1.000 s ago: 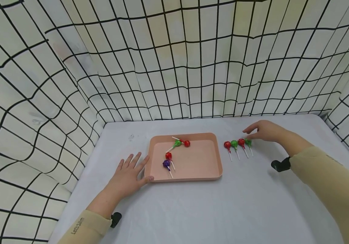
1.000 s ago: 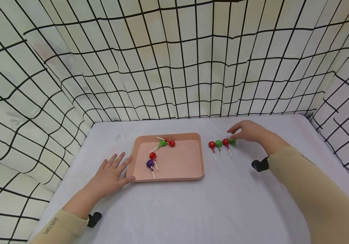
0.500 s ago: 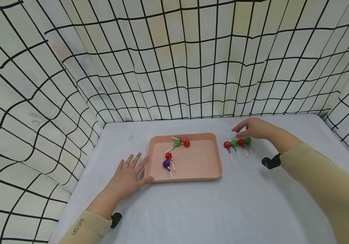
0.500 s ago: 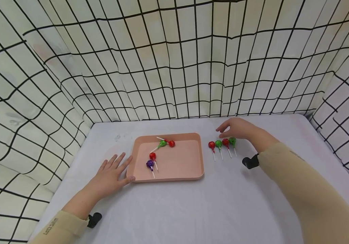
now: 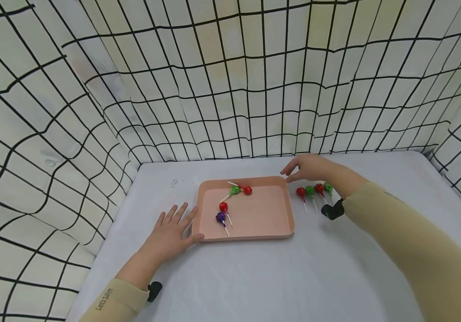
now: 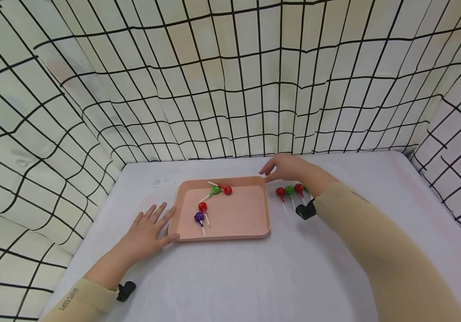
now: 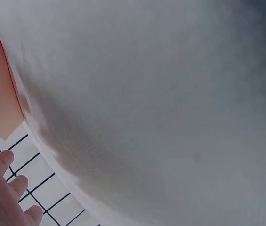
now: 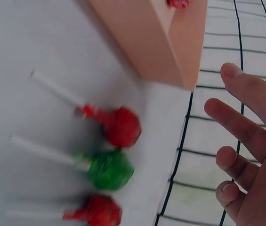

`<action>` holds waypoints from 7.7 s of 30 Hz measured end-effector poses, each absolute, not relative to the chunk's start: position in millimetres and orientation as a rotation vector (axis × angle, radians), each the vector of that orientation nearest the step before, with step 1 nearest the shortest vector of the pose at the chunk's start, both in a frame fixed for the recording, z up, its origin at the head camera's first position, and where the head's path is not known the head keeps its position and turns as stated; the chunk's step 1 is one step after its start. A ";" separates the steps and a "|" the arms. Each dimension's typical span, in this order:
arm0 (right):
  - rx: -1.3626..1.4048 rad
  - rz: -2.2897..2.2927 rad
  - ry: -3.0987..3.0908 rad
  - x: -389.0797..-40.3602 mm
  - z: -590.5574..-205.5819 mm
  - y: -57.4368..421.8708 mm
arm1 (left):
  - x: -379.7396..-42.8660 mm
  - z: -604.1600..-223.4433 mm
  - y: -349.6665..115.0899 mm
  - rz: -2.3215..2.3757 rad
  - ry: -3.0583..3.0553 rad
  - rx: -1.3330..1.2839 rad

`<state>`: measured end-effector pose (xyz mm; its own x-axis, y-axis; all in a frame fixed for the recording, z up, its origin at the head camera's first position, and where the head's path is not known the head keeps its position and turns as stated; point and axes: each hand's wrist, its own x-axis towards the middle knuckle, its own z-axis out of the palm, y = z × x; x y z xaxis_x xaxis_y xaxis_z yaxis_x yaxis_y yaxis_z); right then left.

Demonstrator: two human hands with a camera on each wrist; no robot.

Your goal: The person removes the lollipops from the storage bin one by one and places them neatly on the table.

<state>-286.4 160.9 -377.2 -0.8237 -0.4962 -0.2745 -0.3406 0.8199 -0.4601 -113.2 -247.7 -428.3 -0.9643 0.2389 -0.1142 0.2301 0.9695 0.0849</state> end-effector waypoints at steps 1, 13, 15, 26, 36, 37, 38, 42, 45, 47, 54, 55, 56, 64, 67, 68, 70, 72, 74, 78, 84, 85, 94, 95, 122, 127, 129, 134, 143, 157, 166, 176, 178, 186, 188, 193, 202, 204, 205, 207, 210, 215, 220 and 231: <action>-0.645 -0.561 2.611 -286.5 -376.3 154.7 | -113.0 -428.7 -248.1 0.107 2.994 0.356; -0.728 -0.557 2.566 -287.4 -374.6 87.6 | -112.7 -428.7 -247.9 0.116 2.987 0.342; -0.743 -0.547 2.568 -287.2 -375.7 80.0 | -112.8 -428.8 -248.1 0.113 2.985 0.337; -0.754 -0.466 2.559 -288.9 -387.8 53.8 | -113.3 -431.0 -250.3 0.114 2.973 0.331; -0.725 -0.387 2.590 -286.5 -396.1 41.8 | -114.5 -428.6 -247.9 0.107 2.968 0.323; -0.723 -0.380 2.595 -286.0 -397.1 41.1 | -114.5 -428.3 -247.6 0.111 2.971 0.324; -0.725 -0.374 2.598 -285.2 -397.5 40.5 | -114.2 -428.0 -247.2 0.113 2.971 0.322; -0.714 -0.372 2.580 -284.4 -401.4 37.2 | -113.4 -428.3 -247.2 0.103 2.973 0.313; -0.740 -0.318 2.586 -285.5 -403.8 34.3 | -113.5 -429.2 -248.1 0.098 2.974 0.309; -0.757 -0.274 2.597 -286.2 -404.5 33.7 | -113.7 -429.4 -248.3 0.103 2.977 0.316; -0.843 -0.192 2.599 -287.7 -403.3 38.0 | -113.9 -431.7 -250.5 0.122 2.988 0.334; -0.840 -0.198 2.594 -287.5 -402.7 39.3 | -113.8 -432.0 -250.6 0.123 2.987 0.331; -0.840 -0.204 2.590 -287.2 -402.1 40.6 | -113.6 -432.3 -250.7 0.123 2.988 0.333; -0.865 -0.277 2.535 -285.5 -400.8 50.4 | -112.8 -432.6 -250.3 0.127 2.984 0.330; -0.869 -0.321 2.491 -285.4 -401.6 52.8 | -112.9 -433.2 -250.2 0.127 2.982 0.326; -0.864 -0.340 2.476 -285.1 -401.9 53.2 | -112.9 -433.2 -250.2 0.126 2.983 0.325; -0.863 -0.367 2.450 -284.3 -402.5 53.3 | -113.0 -433.4 -250.1 0.123 2.983 0.323; -0.877 -0.376 2.437 -283.2 -402.6 53.0 | -112.9 -433.2 -249.9 0.119 2.983 0.321; -0.878 -0.383 2.430 -281.9 -403.0 52.1 | -113.0 -433.0 -250.3 0.114 2.983 0.320; -0.912 -0.357 2.434 -281.4 -401.4 51.9 | -113.3 -432.1 -250.5 0.108 2.981 0.317; -0.855 -0.431 2.418 -281.7 -395.3 55.3 | -113.4 -430.1 -248.8 0.112 2.977 0.313; -0.851 -0.444 2.411 -282.2 -394.8 56.0 | -113.2 -430.0 -248.5 0.114 2.976 0.312; -0.837 -0.442 2.404 -288.2 -392.3 63.9 | -113.0 -429.9 -247.8 0.116 2.980 0.310; -0.817 -0.448 2.402 -288.5 -391.8 65.2 | -112.9 -429.5 -247.7 0.114 2.981 0.307; -0.772 -0.353 2.443 -282.0 -400.7 73.3 | -112.6 -429.7 -247.9 0.146 2.976 0.308; -0.772 -0.352 2.445 -281.7 -401.8 73.7 | -113.3 -430.4 -247.3 0.142 2.980 0.311; -0.772 -0.356 2.448 -282.0 -400.9 73.2 | -113.2 -430.7 -247.6 0.143 2.982 0.314; -0.763 -0.412 2.446 -283.9 -395.7 72.8 | -113.2 -431.8 -248.4 0.128 2.988 0.313; -0.734 -0.462 2.454 -286.7 -388.3 78.8 | -113.7 -431.1 -247.5 0.122 2.987 0.311; -0.797 -0.487 2.571 -286.9 -378.5 111.5 | -113.6 -430.3 -245.7 0.125 2.984 0.311; -0.772 -0.536 2.628 -283.8 -377.6 152.0 | -112.3 -428.3 -246.1 0.120 2.988 0.302; -0.654 -0.534 2.694 -277.0 -383.7 209.8 | -113.3 -429.7 -246.3 0.108 2.993 0.312; -0.647 -0.529 2.706 -275.5 -385.0 221.4 | -113.4 -430.1 -246.8 0.107 2.993 0.311; -0.614 -0.518 2.727 -271.8 -392.6 266.4 | -114.2 -431.7 -247.8 0.110 2.994 0.313; -0.607 -0.522 2.727 -271.3 -394.5 274.6 | -114.2 -431.7 -247.4 0.108 2.991 0.316; -0.596 -0.512 2.735 -272.1 -400.7 289.7 | -114.0 -431.8 -246.8 0.109 2.984 0.310; -0.521 -0.526 2.657 -272.8 -406.3 297.2 | -113.3 -432.8 -246.0 0.135 2.988 0.308; -0.509 -0.522 2.649 -273.7 -408.3 297.1 | -113.4 -433.0 -245.9 0.135 2.987 0.310; -0.501 -0.518 2.650 -273.9 -409.3 297.0 | -113.8 -433.4 -245.9 0.136 2.987 0.311; -0.483 -0.510 2.659 -274.5 -411.6 296.1 | -114.2 -433.4 -245.5 0.138 2.985 0.313; -0.458 -0.508 2.667 -274.0 -413.4 294.8 | -115.0 -433.7 -245.2 0.131 2.983 0.314; -0.463 -0.507 2.671 -274.4 -414.2 294.5 | -115.2 -432.2 -245.5 0.125 2.982 0.312; -0.473 -0.516 2.699 -276.6 -407.6 291.9 | -114.4 -430.6 -246.5 0.130 2.980 0.306; -0.500 -0.525 2.679 -276.9 -393.9 281.0 | -113.7 -431.3 -247.9 0.128 2.976 0.308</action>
<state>-276.9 281.0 -393.9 -0.8710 -0.4040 -0.2797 -0.2686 0.8681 -0.4174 -113.7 -247.9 -431.3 -0.9681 0.2094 -0.1374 0.1968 0.9754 0.0993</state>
